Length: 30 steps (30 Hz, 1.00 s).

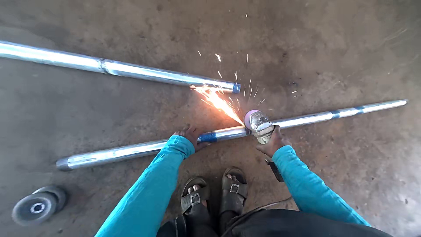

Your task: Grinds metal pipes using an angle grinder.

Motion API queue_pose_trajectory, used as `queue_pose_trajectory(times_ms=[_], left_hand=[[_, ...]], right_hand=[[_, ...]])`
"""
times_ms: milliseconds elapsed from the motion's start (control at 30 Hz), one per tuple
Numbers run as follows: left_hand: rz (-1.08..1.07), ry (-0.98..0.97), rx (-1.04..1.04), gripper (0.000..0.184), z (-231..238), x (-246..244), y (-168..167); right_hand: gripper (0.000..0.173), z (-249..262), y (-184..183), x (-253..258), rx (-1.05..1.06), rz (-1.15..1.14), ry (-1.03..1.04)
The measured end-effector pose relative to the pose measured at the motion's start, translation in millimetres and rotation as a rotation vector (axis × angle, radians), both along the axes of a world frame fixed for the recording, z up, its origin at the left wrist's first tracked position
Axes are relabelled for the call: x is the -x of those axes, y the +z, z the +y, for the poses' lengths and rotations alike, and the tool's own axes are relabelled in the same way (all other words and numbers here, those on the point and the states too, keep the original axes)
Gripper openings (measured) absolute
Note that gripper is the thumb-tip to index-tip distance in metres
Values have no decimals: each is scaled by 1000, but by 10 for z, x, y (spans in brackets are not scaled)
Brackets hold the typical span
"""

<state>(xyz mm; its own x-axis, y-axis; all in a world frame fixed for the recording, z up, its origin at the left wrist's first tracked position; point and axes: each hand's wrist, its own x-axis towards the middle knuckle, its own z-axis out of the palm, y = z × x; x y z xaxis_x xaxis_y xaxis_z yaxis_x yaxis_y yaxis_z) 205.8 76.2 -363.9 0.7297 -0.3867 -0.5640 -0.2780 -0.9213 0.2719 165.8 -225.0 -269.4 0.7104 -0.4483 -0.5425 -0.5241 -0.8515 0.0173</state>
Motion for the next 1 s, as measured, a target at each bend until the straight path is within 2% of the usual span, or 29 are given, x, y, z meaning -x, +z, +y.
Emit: queue_pose_trajectory(times_ms=[333, 700, 1000], left_hand=[[-6, 4, -1, 72, -5, -33, 54], [-40, -11, -3, 75, 28, -39, -38], [-4, -9, -51, 75, -8, -49, 70]], right_hand=[[111, -24, -19, 2, -5, -21, -11], [110, -36, -51, 16, 3, -19, -10], [109, 0, -47, 38, -19, -23, -11]])
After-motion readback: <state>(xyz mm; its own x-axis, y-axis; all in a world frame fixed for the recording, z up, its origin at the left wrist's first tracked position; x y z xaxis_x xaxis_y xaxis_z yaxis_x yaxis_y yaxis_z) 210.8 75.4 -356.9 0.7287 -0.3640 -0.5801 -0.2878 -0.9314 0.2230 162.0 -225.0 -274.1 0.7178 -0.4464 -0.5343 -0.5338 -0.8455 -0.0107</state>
